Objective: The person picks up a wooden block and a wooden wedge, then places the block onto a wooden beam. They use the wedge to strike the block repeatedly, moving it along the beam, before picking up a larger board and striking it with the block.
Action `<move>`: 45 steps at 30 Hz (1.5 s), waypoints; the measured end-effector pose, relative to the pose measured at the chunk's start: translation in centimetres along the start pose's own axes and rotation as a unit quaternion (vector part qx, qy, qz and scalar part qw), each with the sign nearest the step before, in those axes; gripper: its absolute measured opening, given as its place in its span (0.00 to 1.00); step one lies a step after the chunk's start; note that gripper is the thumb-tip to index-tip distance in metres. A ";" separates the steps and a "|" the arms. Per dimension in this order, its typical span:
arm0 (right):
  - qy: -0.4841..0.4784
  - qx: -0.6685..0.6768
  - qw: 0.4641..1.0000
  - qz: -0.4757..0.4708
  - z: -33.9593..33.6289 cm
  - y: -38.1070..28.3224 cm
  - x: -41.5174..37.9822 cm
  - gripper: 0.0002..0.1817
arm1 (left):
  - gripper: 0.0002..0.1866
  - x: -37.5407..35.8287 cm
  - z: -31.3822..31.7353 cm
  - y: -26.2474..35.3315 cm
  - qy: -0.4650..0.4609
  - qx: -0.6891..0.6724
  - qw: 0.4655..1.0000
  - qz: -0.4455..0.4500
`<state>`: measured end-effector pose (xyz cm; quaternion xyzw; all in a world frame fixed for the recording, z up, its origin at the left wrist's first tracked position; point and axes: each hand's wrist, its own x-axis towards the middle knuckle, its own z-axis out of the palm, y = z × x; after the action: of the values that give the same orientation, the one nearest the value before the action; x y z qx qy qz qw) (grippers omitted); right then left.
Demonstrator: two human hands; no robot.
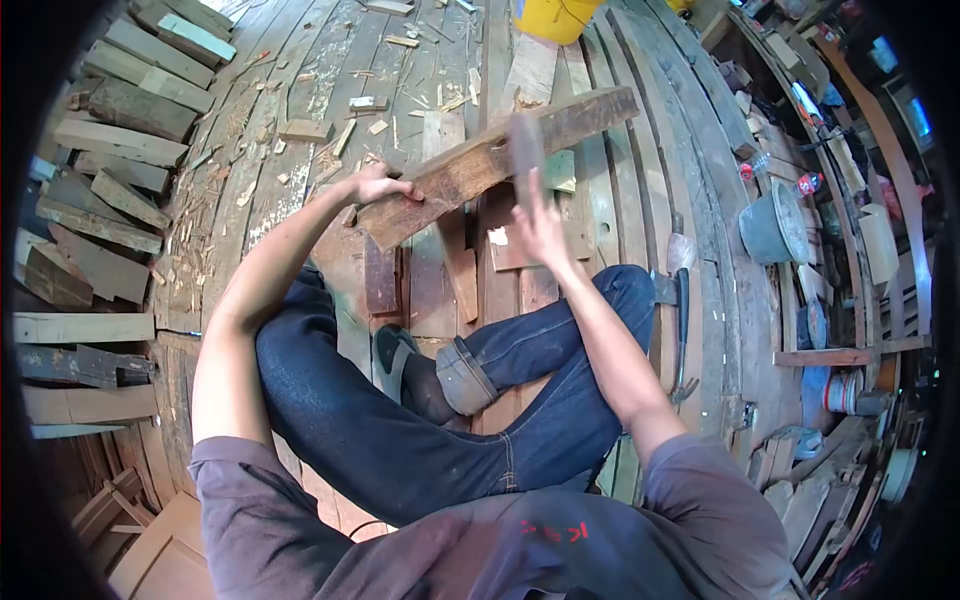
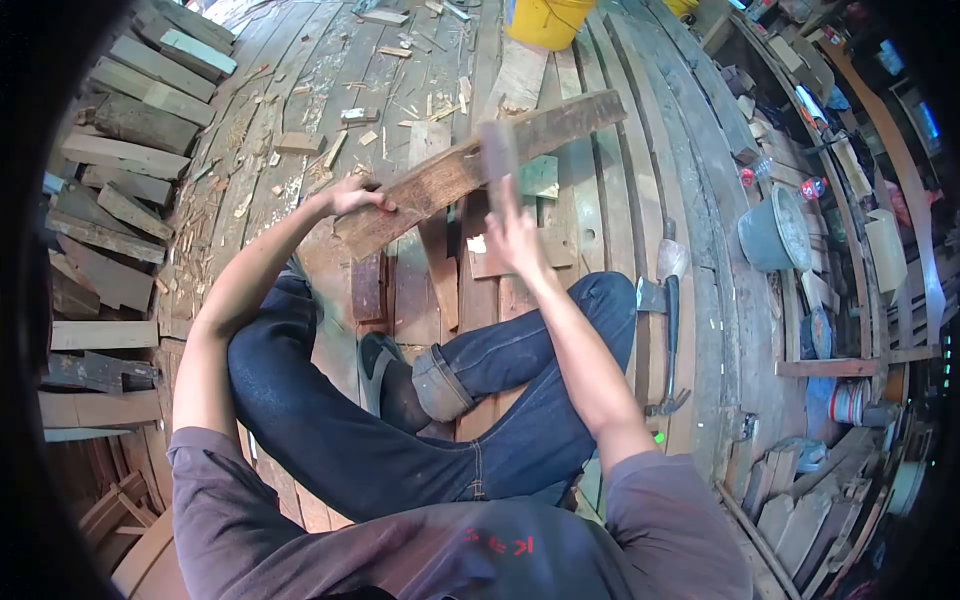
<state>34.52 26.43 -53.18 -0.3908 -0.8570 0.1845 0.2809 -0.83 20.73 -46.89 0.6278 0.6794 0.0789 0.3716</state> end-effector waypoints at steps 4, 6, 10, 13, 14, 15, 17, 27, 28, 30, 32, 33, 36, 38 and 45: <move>-0.216 -0.071 0.968 -0.107 -1.4 -2.0 -1.9 0.45 | 0.28 0.3 0.3 -1.3 -0.028 -0.105 0.994 0.022; -0.104 -0.025 0.993 -0.041 -0.7 -0.1 -0.5 0.45 | 0.36 0.1 0.0 -0.8 -0.050 -0.114 0.992 0.009; -0.007 0.056 0.998 -0.012 1.6 -0.2 -1.1 0.43 | 0.34 0.3 -0.2 -0.9 -0.031 -0.060 0.998 0.005; -0.137 -0.016 0.980 -0.142 0.6 0.6 -2.2 0.41 | 0.33 0.8 0.3 -2.1 -0.032 -0.131 0.991 0.007; -0.120 -0.008 0.989 -0.088 0.2 0.9 -1.8 0.41 | 0.35 0.9 0.4 -2.1 -0.039 -0.136 0.990 -0.003; -0.102 0.001 0.994 -0.037 -0.1 1.2 -1.3 0.41 | 0.38 0.9 0.3 -1.9 -0.045 -0.142 0.989 -0.013; 0.012 0.071 0.997 0.012 0.7 0.3 -0.5 0.41 | 0.37 0.4 0.2 -1.5 -0.051 -0.126 0.991 -0.015; 0.011 0.095 0.995 0.019 1.0 0.5 -0.1 0.43 | 0.39 0.3 0.1 -1.0 -0.039 -0.111 0.993 -0.027; 0.014 0.101 0.994 0.040 1.3 -0.1 0.0 0.42 | 0.39 0.1 -0.3 -0.5 -0.069 -0.088 0.993 -0.025; -0.071 0.063 0.995 0.007 1.2 -0.4 -0.8 0.42 | 0.39 -0.3 -0.1 -0.4 -0.046 -0.099 0.994 -0.007; -0.130 0.013 0.988 -0.084 0.3 0.6 -0.9 0.41 | 0.38 -0.1 -0.7 -0.4 -0.040 -0.105 0.994 0.001; -0.113 0.015 0.992 -0.051 0.1 1.3 -0.2 0.41 | 0.37 -0.2 -0.9 -0.2 -0.046 -0.115 0.992 0.004; 0.013 0.062 0.997 0.051 0.1 2.5 1.6 0.43 | 0.36 0.3 0.1 -1.2 -0.090 -0.160 0.983 -0.032; -0.023 0.099 0.990 0.100 -0.2 -0.3 1.3 0.42 | 0.36 0.3 -0.3 -1.0 -0.074 -0.122 0.990 -0.018; -0.071 -0.003 0.997 -0.018 -0.6 1.0 0.7 0.43 | 0.36 -0.5 -0.3 -0.2 -0.062 -0.149 0.985 -0.057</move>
<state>35.08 27.70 -52.99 -0.3624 -0.8820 0.2041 0.2216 -1.17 20.35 -46.62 0.5291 0.6704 0.1183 0.5065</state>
